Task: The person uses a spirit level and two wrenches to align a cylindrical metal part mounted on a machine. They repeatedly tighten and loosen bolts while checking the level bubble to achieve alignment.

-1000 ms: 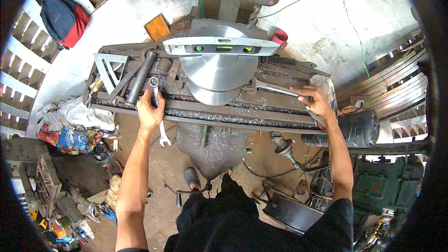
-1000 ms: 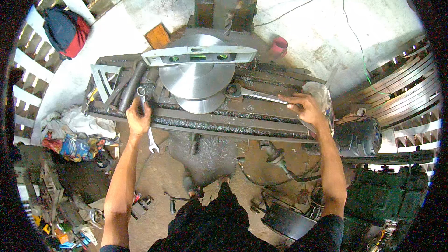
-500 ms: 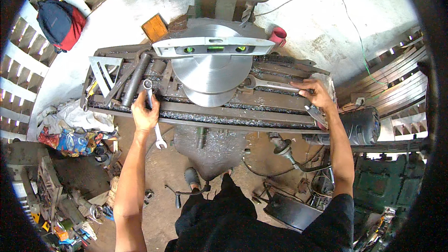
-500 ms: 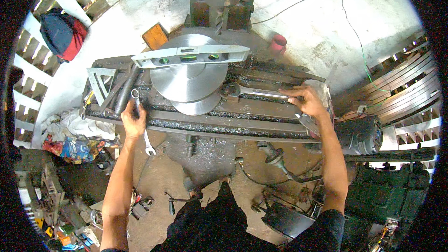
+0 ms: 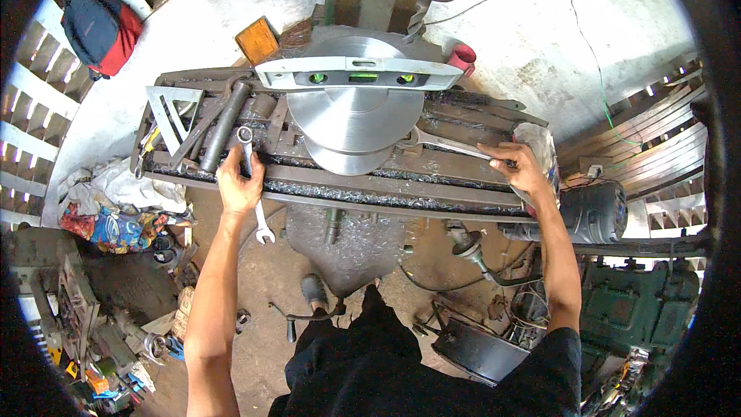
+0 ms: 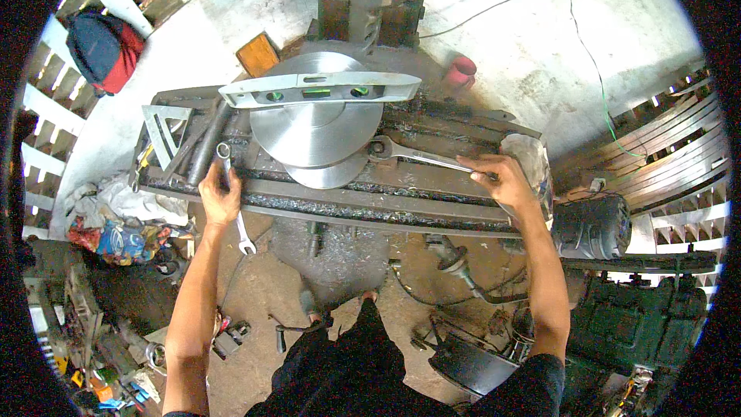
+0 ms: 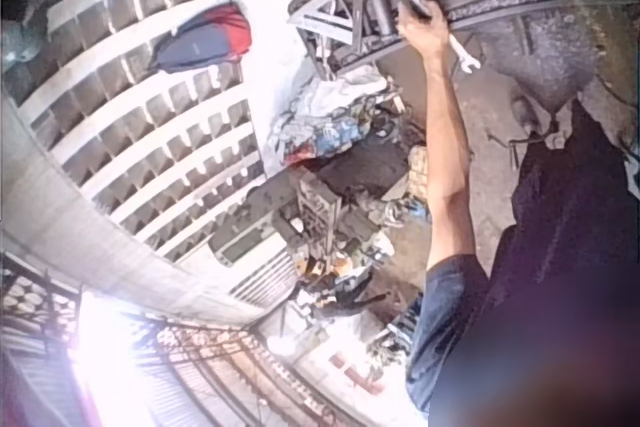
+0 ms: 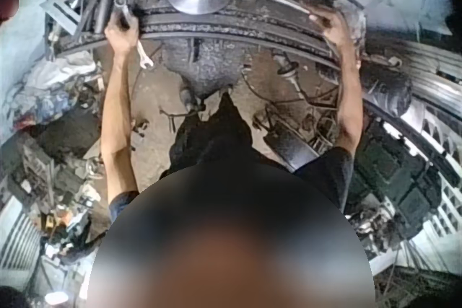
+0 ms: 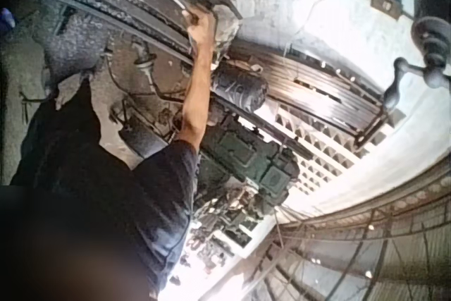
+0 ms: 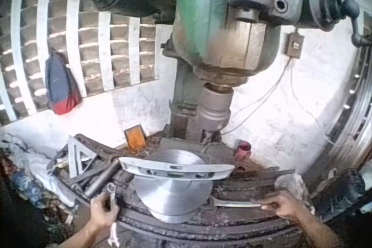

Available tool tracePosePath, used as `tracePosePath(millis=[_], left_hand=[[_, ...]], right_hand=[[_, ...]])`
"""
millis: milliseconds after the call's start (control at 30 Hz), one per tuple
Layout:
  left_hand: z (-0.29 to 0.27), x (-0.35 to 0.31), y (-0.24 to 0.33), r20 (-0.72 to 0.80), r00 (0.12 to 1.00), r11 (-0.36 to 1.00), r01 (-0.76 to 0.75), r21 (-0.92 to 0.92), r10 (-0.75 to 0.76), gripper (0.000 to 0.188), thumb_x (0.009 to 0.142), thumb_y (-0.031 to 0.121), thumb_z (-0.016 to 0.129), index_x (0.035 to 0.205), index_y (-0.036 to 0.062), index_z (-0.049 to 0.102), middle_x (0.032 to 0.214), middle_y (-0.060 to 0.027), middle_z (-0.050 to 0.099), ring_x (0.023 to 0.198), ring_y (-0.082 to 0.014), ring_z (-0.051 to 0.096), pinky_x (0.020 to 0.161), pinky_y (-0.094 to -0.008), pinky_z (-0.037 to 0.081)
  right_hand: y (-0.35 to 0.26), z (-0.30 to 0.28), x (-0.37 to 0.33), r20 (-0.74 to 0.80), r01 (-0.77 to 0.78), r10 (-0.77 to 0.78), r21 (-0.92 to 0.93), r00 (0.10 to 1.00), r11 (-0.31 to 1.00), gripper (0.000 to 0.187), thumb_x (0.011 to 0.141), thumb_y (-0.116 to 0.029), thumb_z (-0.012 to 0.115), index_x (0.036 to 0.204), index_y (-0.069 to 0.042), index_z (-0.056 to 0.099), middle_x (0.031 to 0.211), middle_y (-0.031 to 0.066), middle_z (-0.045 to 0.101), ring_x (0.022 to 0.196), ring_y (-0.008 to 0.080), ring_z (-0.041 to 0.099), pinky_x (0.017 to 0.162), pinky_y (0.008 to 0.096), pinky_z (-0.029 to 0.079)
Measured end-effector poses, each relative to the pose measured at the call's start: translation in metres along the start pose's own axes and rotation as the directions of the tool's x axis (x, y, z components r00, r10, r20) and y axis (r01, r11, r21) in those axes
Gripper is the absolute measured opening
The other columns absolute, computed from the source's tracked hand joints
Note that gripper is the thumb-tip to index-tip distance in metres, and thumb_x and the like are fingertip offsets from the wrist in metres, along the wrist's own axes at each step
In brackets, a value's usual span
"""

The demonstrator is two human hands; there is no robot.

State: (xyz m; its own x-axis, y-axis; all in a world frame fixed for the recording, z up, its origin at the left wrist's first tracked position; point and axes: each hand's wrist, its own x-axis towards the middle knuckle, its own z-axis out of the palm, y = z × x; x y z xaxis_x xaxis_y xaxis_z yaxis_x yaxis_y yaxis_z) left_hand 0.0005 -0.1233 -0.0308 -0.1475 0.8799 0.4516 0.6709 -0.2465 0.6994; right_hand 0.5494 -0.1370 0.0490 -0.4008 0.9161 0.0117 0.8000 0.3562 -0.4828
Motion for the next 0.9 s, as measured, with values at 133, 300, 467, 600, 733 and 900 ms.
tracePosePath(millis=[133, 300, 467, 600, 733, 900], left_hand=[[-0.002, 0.001, 0.002, 0.003, 1.000, 0.999, -0.027, 0.024, 0.027, 0.013, 0.087, 0.009, 0.066, 0.092, -0.0017, 0.060, 0.068, -0.0150, 0.056, 0.055, -0.0228, 0.048, 0.054, -0.0366, 0.042], [-0.002, 0.000, 0.006, 0.018, 0.999, 1.000, 0.029, 0.013, -0.029, 0.013, 0.088, 0.010, 0.066, 0.092, -0.0014, 0.061, 0.069, -0.0144, 0.058, 0.057, -0.0199, 0.049, 0.055, -0.0343, 0.043], [-0.002, 0.001, 0.007, 0.045, 0.996, 0.997, 0.071, 0.000, -0.071, 0.013, 0.088, 0.010, 0.067, 0.091, -0.0011, 0.061, 0.068, -0.0148, 0.057, 0.056, -0.0205, 0.049, 0.055, -0.0350, 0.043], [-0.003, 0.001, 0.006, 0.060, 0.995, 0.995, 0.081, 0.062, -0.085, 0.016, 0.088, 0.012, 0.066, 0.087, -0.0012, 0.059, 0.066, -0.0171, 0.054, 0.055, -0.0270, 0.048, 0.056, -0.0389, 0.043], [-0.001, 0.001, 0.004, -0.036, 0.997, 0.997, -0.073, -0.030, 0.072, 0.018, 0.089, 0.014, 0.066, 0.086, -0.0012, 0.058, 0.067, -0.0180, 0.054, 0.056, -0.0295, 0.050, 0.057, -0.0396, 0.045], [-0.004, 0.001, 0.001, 0.046, 0.999, 1.000, -0.024, 0.005, 0.023, 0.018, 0.090, 0.011, 0.065, 0.102, -0.0026, 0.063, 0.073, -0.0173, 0.061, 0.057, -0.0223, 0.052, 0.058, -0.0360, 0.047]], right_hand=[[-0.004, -0.001, 0.002, -0.030, -0.010, 0.011, 0.026, 1.000, 1.000, 0.037, 0.088, -0.014, 0.072, 0.124, -0.014, 0.073, 0.104, 0.0166, 0.074, 0.088, 0.0362, 0.070, 0.081, 0.0421, 0.054], [-0.011, 0.004, -0.004, -0.090, -0.042, 0.044, 0.019, 0.995, 0.999, 0.035, 0.089, -0.016, 0.073, 0.124, -0.014, 0.073, 0.097, 0.0182, 0.073, 0.081, 0.0356, 0.068, 0.077, 0.0419, 0.052], [-0.011, 0.016, -0.005, -0.171, -0.019, 0.018, -0.007, 0.985, 1.000, 0.035, 0.088, -0.015, 0.074, 0.123, -0.015, 0.074, 0.094, 0.0184, 0.073, 0.080, 0.0348, 0.069, 0.076, 0.0419, 0.053], [-0.014, 0.018, -0.008, -0.158, -0.097, 0.094, -0.006, 0.983, 0.995, 0.034, 0.089, -0.016, 0.072, 0.123, -0.010, 0.073, 0.109, 0.0191, 0.074, 0.095, 0.0362, 0.071, 0.099, 0.0445, 0.050], [-0.021, 0.015, -0.014, -0.161, -0.146, 0.139, -0.036, 0.977, 0.989, 0.035, 0.089, -0.015, 0.071, 0.124, -0.011, 0.073, 0.107, 0.0183, 0.075, 0.089, 0.0333, 0.070, 0.081, 0.0404, 0.052], [-0.029, 0.018, -0.014, -0.209, -0.125, 0.103, -0.096, 0.973, 0.987, 0.037, 0.088, -0.009, 0.070, 0.125, -0.014, 0.073, 0.095, 0.0164, 0.073, 0.082, 0.0323, 0.067, 0.079, 0.0388, 0.051]])
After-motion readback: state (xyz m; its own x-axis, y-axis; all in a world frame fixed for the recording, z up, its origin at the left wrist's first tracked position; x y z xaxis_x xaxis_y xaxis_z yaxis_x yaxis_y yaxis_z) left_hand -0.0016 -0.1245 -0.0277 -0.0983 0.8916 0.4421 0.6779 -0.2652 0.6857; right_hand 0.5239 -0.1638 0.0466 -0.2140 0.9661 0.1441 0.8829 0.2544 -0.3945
